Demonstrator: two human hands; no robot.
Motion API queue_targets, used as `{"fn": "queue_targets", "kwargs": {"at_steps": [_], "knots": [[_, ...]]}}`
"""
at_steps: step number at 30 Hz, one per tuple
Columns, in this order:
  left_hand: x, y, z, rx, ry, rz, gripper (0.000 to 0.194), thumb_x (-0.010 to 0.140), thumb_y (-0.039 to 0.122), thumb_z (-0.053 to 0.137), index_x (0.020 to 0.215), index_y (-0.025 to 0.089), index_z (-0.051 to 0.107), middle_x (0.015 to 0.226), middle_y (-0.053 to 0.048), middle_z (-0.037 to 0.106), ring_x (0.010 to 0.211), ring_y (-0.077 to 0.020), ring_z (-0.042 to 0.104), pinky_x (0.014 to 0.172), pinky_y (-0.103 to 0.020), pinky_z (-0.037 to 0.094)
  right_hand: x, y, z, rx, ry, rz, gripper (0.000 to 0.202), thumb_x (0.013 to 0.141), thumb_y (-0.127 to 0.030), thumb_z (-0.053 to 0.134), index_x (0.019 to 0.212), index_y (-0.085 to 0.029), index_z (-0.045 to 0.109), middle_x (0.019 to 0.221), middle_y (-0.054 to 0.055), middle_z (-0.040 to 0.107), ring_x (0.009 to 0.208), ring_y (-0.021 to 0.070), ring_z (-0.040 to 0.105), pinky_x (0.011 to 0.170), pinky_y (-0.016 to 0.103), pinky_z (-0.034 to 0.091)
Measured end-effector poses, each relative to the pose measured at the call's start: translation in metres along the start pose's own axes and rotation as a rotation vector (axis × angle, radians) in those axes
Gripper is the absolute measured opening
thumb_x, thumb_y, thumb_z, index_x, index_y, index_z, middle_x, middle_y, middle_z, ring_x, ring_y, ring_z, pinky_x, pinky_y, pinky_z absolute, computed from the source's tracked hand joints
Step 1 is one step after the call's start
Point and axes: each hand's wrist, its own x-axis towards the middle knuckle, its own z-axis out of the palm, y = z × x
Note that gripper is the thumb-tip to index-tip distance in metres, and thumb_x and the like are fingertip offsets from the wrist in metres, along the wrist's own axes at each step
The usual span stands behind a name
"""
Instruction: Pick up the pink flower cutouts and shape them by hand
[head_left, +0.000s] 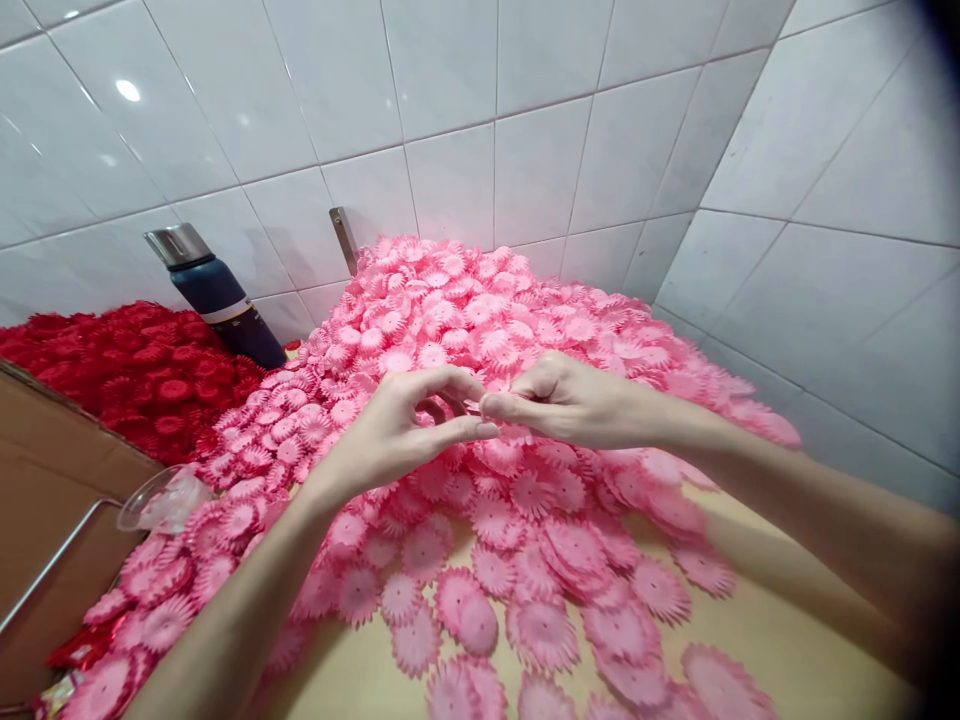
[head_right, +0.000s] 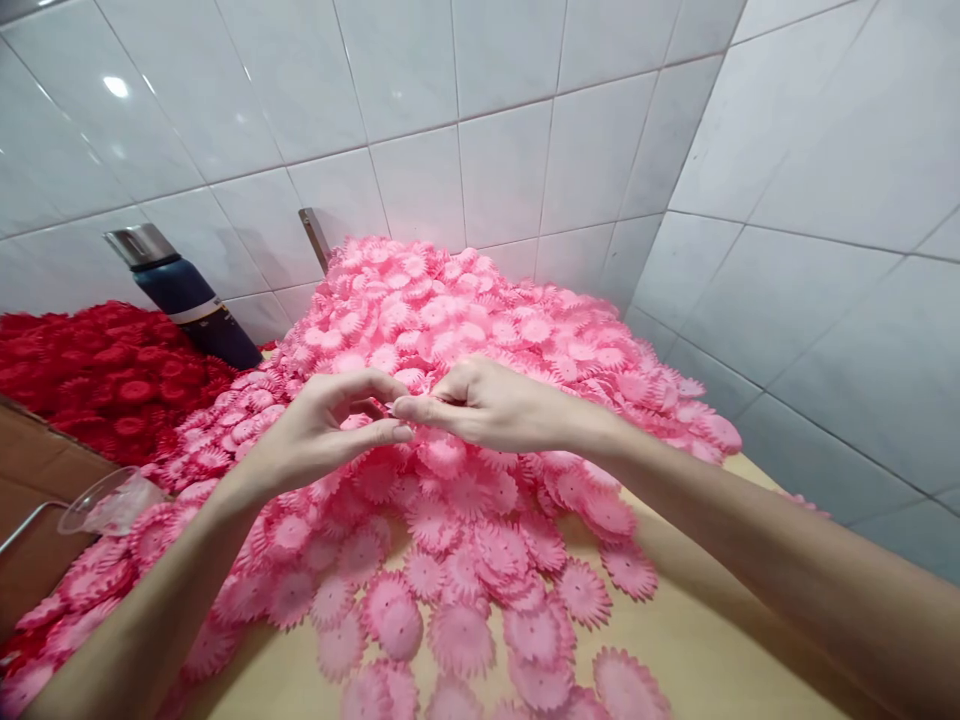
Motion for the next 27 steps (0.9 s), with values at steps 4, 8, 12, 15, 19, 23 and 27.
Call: {"fn": "queue_targets", "kwargs": {"at_steps": [4, 8, 12, 15, 19, 23, 27], "knots": [[0.000, 0.002, 0.001, 0.048, -0.043, 0.033, 0.013, 0.087, 0.026, 0.063, 0.089, 0.015, 0.069, 0.082, -0.003, 0.069, 0.072, -0.0119, 0.060, 0.068, -0.025, 0.049, 0.000, 0.002, -0.001, 0.058, -0.106, 0.031, 0.055, 0.091, -0.051, 0.052, 0.055, -0.019, 0.027, 0.051, -0.007, 0.020, 0.044, 0.0054, 0.016, 0.041, 0.025, 0.012], [0.001, 0.003, -0.001, 0.155, 0.195, 0.025, 0.012, 0.086, 0.026, 0.064, 0.083, 0.016, 0.069, 0.079, -0.002, 0.069, 0.070, -0.0122, 0.061, 0.063, -0.025, 0.048, -0.001, 0.000, -0.007, 0.093, -0.123, 0.000, 0.054, 0.090, -0.047, 0.055, 0.054, -0.019, 0.026, 0.050, -0.007, 0.020, 0.043, 0.0051, 0.015, 0.041, 0.025, 0.013], [0.004, -0.011, -0.007, 0.155, 0.589, -0.089, 0.020, 0.085, 0.034, 0.063, 0.086, 0.015, 0.067, 0.087, -0.006, 0.069, 0.072, -0.0143, 0.062, 0.060, -0.027, 0.050, -0.003, -0.006, -0.012, -0.027, -0.202, 0.022, 0.051, 0.091, -0.044, 0.055, 0.054, -0.018, 0.031, 0.051, -0.007, 0.026, 0.044, 0.0055, 0.022, 0.044, 0.025, 0.020], [0.005, -0.022, -0.009, 0.283, 0.662, -0.110, 0.029, 0.080, 0.031, 0.068, 0.106, 0.017, 0.065, 0.115, -0.009, 0.066, 0.087, -0.0182, 0.062, 0.063, -0.028, 0.050, -0.005, -0.010, -0.013, -0.151, -0.225, 0.067, 0.036, 0.088, -0.046, 0.058, 0.067, -0.018, 0.053, 0.062, -0.004, 0.049, 0.054, 0.0082, 0.042, 0.051, 0.024, 0.032], [0.005, -0.020, -0.005, 0.334, 0.637, -0.009, 0.030, 0.079, 0.028, 0.069, 0.107, 0.019, 0.064, 0.115, -0.007, 0.066, 0.096, -0.0194, 0.061, 0.069, -0.029, 0.051, -0.005, -0.012, -0.011, -0.208, -0.151, 0.143, 0.034, 0.081, -0.051, 0.064, 0.097, -0.021, 0.057, 0.076, -0.001, 0.058, 0.062, 0.0133, 0.050, 0.053, 0.027, 0.038], [0.004, -0.009, 0.002, 0.221, 0.449, 0.056, 0.015, 0.081, 0.029, 0.069, 0.090, 0.018, 0.067, 0.089, -0.004, 0.069, 0.082, -0.0154, 0.063, 0.069, -0.028, 0.049, -0.007, -0.012, -0.008, -0.223, -0.041, 0.094, 0.067, 0.071, -0.043, 0.074, 0.123, -0.024, 0.036, 0.097, 0.004, 0.055, 0.080, 0.0196, 0.054, 0.063, 0.030, 0.046], [0.003, -0.002, 0.010, 0.038, 0.260, 0.101, 0.016, 0.082, 0.028, 0.069, 0.090, 0.016, 0.063, 0.085, -0.003, 0.066, 0.074, -0.0124, 0.062, 0.063, -0.026, 0.048, -0.009, -0.017, -0.001, -0.150, -0.045, -0.005, 0.050, 0.078, -0.024, 0.063, 0.113, -0.024, 0.028, 0.107, 0.006, 0.046, 0.086, 0.0189, 0.053, 0.065, 0.030, 0.049]]}}
